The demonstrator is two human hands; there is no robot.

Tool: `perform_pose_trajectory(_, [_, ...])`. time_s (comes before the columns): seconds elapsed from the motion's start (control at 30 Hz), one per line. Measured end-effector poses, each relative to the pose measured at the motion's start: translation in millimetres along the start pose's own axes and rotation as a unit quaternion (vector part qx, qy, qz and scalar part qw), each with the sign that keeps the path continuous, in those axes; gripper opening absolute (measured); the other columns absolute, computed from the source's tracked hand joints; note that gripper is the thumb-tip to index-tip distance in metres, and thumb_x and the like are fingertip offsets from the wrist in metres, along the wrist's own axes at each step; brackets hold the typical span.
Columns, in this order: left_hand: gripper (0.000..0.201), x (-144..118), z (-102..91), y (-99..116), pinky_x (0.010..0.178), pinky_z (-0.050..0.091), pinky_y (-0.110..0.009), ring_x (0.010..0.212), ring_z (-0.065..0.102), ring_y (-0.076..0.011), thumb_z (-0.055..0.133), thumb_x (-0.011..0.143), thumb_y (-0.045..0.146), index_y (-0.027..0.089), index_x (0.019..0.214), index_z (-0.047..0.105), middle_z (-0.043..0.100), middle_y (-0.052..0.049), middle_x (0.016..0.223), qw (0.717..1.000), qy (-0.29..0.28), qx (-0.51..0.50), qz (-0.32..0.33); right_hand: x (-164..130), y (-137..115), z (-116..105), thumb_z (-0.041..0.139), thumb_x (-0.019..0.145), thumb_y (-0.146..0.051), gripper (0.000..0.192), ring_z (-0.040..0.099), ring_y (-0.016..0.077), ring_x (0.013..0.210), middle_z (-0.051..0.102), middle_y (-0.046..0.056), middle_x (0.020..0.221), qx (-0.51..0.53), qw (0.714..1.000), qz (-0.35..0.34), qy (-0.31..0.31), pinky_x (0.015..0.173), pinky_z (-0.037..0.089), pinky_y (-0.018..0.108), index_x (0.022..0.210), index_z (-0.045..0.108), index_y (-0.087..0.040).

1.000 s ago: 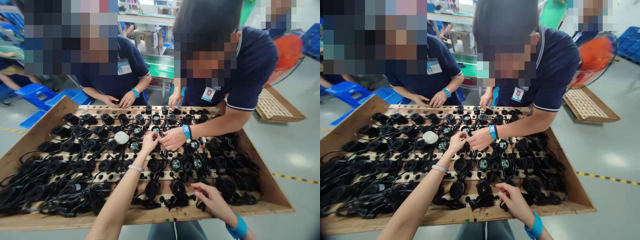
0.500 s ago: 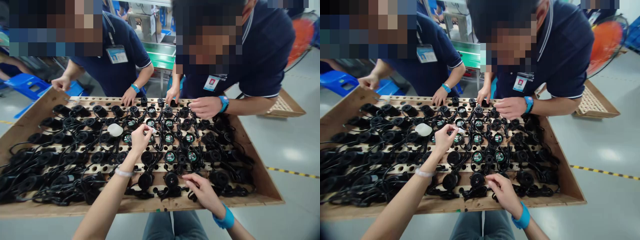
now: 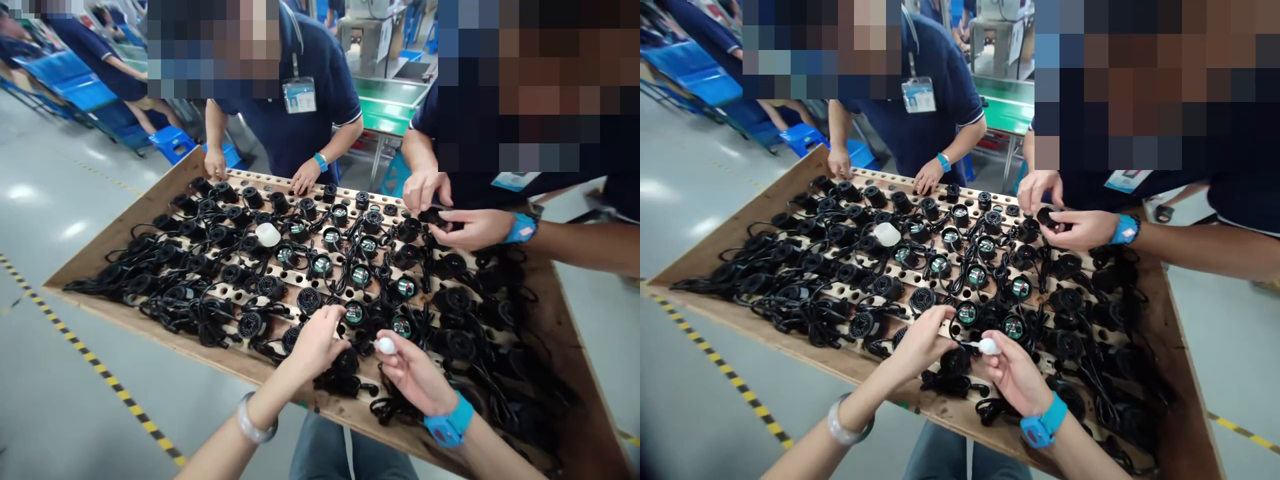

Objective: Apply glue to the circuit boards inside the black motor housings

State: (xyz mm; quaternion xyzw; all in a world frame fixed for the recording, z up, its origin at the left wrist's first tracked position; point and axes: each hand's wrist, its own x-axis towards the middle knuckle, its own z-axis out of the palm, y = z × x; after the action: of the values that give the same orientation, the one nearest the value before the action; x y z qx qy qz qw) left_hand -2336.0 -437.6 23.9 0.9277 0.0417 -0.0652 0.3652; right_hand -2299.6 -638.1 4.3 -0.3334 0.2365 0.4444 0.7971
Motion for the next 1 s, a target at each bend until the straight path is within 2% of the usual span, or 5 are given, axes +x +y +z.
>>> perform_pose_trajectory(0.17, [0.046, 25, 9.2, -26, 0.089, 0.049, -0.033, 0.1, 0.062, -0.021, 0.065, 0.073, 0.009, 0.018, 0.117, 0.054, 0.066, -0.008, 0.111, 0.999, -0.025, 0.002, -0.026, 10, -33, -14, 0.081, 0.065, -0.033, 0.028, 0.04, 0.0053, 0.058, 0.06, 0.003, 0.081, -0.025, 0.997, -0.074, 0.019, 0.043, 0.039, 0.013, 0.085, 0.071, -0.017])
perform_pose_trajectory(0.47, [0.037, 34, 14.9, -35, 0.083, 0.05, -0.026, 0.089, 0.065, -0.0164, 0.046, 0.079, 0.002, 0.016, 0.106, 0.065, 0.071, -0.005, 0.1, 1.0, -0.006, -0.004, 0.007, 44, -46, 6, 0.073, 0.073, -0.041, 0.027, 0.038, 0.0063, 0.057, 0.057, 0.002, 0.082, -0.051, 0.995, -0.088, 0.009, 0.04, 0.035, 0.014, 0.088, 0.069, -0.018])
perform_pose_trajectory(0.73, [0.042, 34, 16.5, -35, 0.066, 0.05, -0.027, 0.067, 0.06, -0.014, 0.069, 0.071, 0.016, 0.018, 0.112, 0.059, 0.064, -0.004, 0.094, 0.997, -0.046, -0.027, -0.051, 57, -42, 21, 0.074, 0.071, -0.036, 0.025, 0.039, 0.0056, 0.057, 0.058, 0.0, 0.084, -0.116, 0.983, -0.14, 0.018, 0.042, 0.036, 0.014, 0.089, 0.064, -0.022])
perform_pose_trajectory(0.87, [0.061, 38, 20.2, -35, 0.086, 0.05, -0.033, 0.1, 0.062, -0.0213, 0.072, 0.072, 0.017, 0.023, 0.127, 0.047, 0.058, -0.008, 0.121, 0.998, -0.065, 0.009, -0.005, 60, -46, 29, 0.077, 0.068, -0.039, 0.029, 0.038, 0.0058, 0.056, 0.054, -0.001, 0.079, -0.16, 0.969, -0.187, 0.036, 0.044, 0.038, 0.015, 0.089, 0.064, -0.023])
perform_pose_trajectory(1.0, [0.056, 43, 22.2, -38, 0.091, 0.049, -0.037, 0.109, 0.058, -0.0247, 0.073, 0.074, 0.02, 0.024, 0.123, 0.046, 0.059, -0.006, 0.12, 0.994, -0.086, 0.066, 0.033, 59, -46, 35, 0.07, 0.075, -0.047, 0.029, 0.04, 0.0062, 0.058, 0.056, 0.001, 0.084, -0.195, 0.953, -0.225, 0.057, 0.046, 0.039, 0.015, 0.092, 0.064, -0.025])
